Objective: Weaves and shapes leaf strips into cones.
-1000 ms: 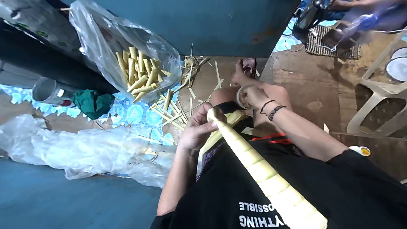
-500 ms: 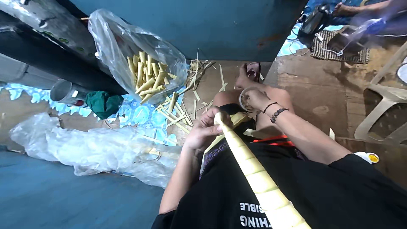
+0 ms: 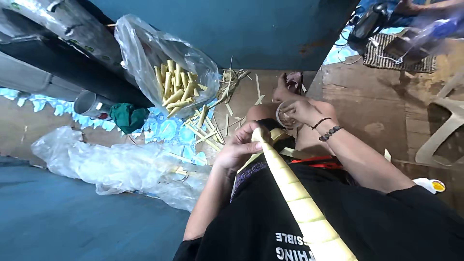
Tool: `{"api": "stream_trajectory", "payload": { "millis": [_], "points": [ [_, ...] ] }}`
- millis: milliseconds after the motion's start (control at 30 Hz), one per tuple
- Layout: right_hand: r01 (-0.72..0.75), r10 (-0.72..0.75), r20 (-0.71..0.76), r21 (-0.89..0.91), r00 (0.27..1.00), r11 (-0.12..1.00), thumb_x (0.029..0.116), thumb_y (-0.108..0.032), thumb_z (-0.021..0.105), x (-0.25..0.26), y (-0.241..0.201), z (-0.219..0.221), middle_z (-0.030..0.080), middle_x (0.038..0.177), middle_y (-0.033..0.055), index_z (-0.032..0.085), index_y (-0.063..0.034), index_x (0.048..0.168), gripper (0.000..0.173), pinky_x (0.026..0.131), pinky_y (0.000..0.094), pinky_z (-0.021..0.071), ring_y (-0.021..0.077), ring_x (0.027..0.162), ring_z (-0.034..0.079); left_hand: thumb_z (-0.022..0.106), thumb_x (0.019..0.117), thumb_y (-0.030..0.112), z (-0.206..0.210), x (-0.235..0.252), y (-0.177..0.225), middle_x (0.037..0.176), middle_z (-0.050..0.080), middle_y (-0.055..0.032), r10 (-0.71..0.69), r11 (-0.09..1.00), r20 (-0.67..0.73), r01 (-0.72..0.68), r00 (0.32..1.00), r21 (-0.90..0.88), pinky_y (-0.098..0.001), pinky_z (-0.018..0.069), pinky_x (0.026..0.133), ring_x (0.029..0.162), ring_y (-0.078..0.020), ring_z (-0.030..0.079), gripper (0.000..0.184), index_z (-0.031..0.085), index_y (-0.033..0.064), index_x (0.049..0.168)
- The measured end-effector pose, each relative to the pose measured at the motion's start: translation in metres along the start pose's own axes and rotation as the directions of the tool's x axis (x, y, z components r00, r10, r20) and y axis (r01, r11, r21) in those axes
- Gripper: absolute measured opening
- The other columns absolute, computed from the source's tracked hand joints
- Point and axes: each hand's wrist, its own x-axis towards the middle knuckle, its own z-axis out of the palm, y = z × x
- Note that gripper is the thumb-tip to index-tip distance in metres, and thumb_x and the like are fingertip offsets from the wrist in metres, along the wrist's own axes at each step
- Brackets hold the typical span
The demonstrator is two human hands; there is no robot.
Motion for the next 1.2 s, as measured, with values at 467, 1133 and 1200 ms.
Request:
{"api": "stream_trajectory", "payload": {
  "millis": [467, 1133, 1200],
  "points": [
    [0.547, -0.36, -0.412, 0.608, 0.837, 0.575, 0.0946, -0.003, 0.069, -0.132, -0.092, -0.037, 0.073, 0.089, 0.0008, 0.065, -0.0085, 0.107, 0.014, 0.061, 0.0249, 0.0632, 0.0092, 0.07, 0.071, 0.078, 0.0878, 0.017, 0.016, 0.018, -0.008, 0.105, 0.069, 0.0007, -0.025, 0.999, 0.05, 0.024, 0.998, 0.028, -0.0247, 0.0571, 0.078, 0.089, -0.0073, 0.067, 0.018, 0.07, 0.0198, 0.104],
    [0.758, -0.588, -0.496, 0.275, 0.639, 0.592, 0.088, -0.005, 0.073, -0.165, -0.135, -0.031, 0.069, 0.098, 0.001, 0.071, -0.0034, 0.09, 0.004, 0.082, 0.0218, 0.0602, 0.006, 0.093, 0.068, 0.058, 0.0967, 0.003, 0.027, 0.017, 0.003, 0.097, 0.066, 0.0035, -0.062, 0.973, 0.149, 0.027, 0.987, 0.227, -0.0219, 0.0553, 0.075, 0.085, -0.0033, 0.064, 0.018, 0.054, 0.0148, 0.109],
    [0.751, -0.583, -0.486, 0.303, 0.651, 0.587, 0.0881, -0.005, 0.074, -0.163, -0.134, -0.03, 0.069, 0.098, 0.0005, 0.071, -0.0037, 0.091, 0.004, 0.082, 0.0213, 0.0602, 0.0055, 0.093, 0.068, 0.059, 0.0962, 0.002, 0.027, 0.016, 0.002, 0.096, 0.067, 0.0038, -0.067, 0.973, 0.133, 0.035, 0.989, 0.229, -0.0223, 0.0565, 0.076, 0.085, -0.0035, 0.066, 0.018, 0.055, 0.015, 0.108]
  ]
}}
